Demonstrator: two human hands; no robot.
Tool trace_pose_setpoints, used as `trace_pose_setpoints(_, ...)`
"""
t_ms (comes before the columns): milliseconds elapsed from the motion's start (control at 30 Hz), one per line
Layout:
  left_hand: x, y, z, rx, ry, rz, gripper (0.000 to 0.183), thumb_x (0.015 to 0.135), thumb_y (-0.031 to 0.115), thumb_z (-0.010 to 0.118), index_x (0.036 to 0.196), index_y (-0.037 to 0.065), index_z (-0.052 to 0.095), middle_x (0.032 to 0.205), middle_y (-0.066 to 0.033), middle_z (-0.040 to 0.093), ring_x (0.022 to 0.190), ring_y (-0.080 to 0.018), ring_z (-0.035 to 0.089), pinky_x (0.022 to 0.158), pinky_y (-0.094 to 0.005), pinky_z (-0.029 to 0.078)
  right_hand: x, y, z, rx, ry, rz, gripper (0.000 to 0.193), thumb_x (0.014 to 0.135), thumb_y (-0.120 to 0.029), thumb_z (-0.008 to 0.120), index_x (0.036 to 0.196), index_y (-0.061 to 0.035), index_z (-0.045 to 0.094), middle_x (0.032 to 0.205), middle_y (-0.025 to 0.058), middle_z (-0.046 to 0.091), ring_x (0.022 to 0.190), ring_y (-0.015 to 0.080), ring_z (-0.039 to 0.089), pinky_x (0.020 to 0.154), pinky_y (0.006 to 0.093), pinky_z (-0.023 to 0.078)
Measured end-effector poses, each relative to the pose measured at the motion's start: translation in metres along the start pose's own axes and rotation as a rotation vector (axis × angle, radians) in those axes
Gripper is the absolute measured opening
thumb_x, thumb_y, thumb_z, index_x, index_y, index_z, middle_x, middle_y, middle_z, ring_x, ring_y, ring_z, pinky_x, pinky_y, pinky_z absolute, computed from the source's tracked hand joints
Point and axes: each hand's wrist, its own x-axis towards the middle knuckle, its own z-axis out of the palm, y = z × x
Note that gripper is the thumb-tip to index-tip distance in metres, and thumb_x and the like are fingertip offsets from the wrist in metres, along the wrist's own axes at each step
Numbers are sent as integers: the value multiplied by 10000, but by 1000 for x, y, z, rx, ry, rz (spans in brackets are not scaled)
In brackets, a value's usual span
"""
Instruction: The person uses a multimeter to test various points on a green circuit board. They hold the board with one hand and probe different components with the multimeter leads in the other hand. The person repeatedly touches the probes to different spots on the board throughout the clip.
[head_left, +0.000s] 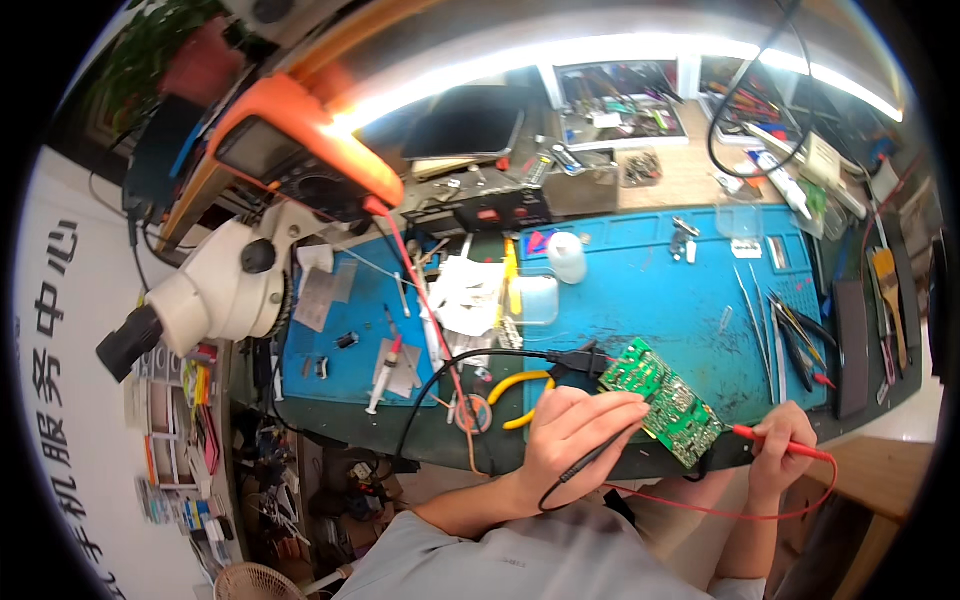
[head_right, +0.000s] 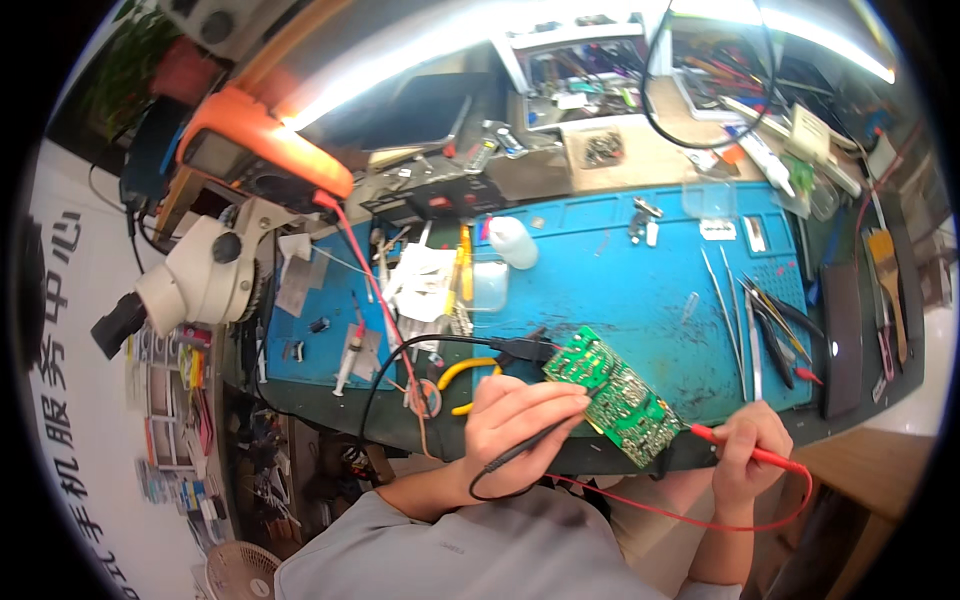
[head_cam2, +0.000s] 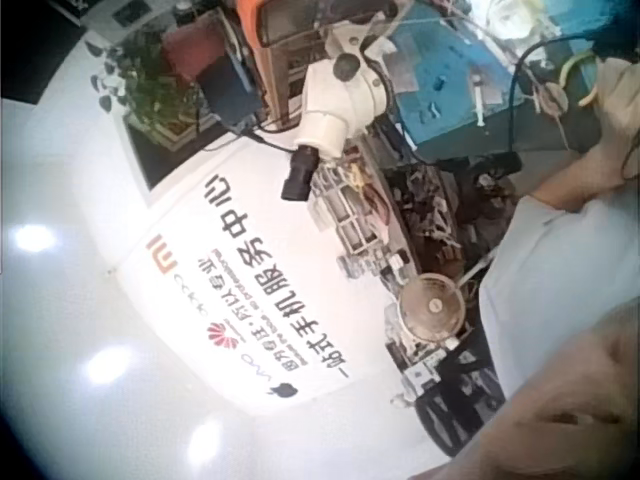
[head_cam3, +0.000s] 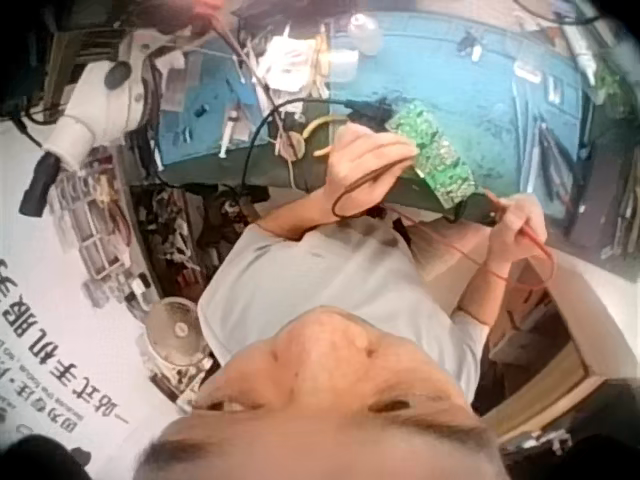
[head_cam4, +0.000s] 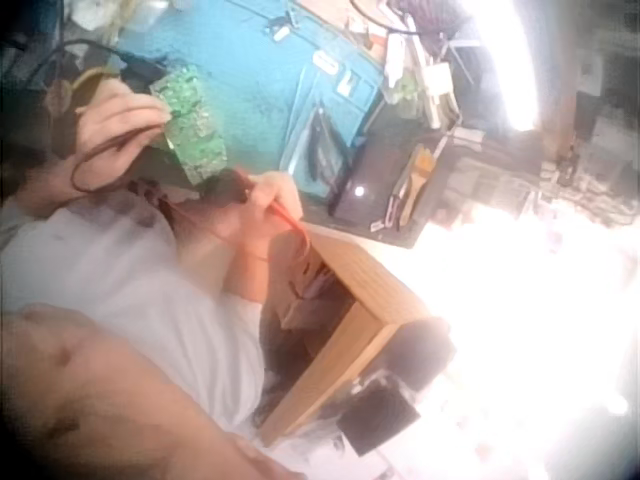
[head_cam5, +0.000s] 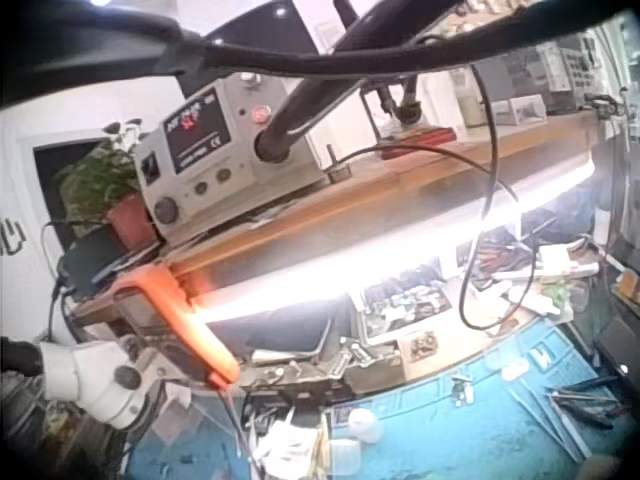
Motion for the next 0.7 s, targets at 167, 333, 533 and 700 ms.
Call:
trace_pose_setpoints(167, -5, -3, -5, -6, 11, -12, 288, 724, 21, 795, 1000, 86, 744, 1041, -13, 723, 802, -173, 560, 728, -283, 421, -1, 2, 5, 12, -15, 13, 289, 908, -89, 496, 628, -20, 522, 575, 54, 500, 492, 106, 419, 453, 258, 306)
trace_pose_setpoints(333, -5, -2, -7, -9, 16, -22, 284, 727, 18, 795, 998, 84, 743, 1041, -17, 722, 804, -174, 562, 726, -287, 420, 1, -3, 6, 23, -24, 15, 279, 904, -79, 493, 634, -17, 526, 584, 56, 506, 495, 105, 425, 455, 256, 308)
trace_pose_setpoints(533, 4, 0, -2, 6, 0, 26, 248, 734, 17, 798, 968, 70, 736, 983, -43, 734, 748, -175, 588, 718, -292, 424, 3, 1, -3, 6, -52, 28, 255, 879, -71, 522, 633, -4, 536, 609, 84, 554, 525, 159, 496, 493, 285, 375)
trace_pose_setpoints(700, 0, -4, -3, 2, -22, 23, 290, 697, 6, 801, 973, 75, 742, 1012, -26, 731, 757, -171, 554, 727, -287, 399, 10, -5, 2, 11, -120, -53, 221, 884, -55, 547, 671, -8, 581, 635, 81, 622, 531, 160, 562, 496, 278, 443)
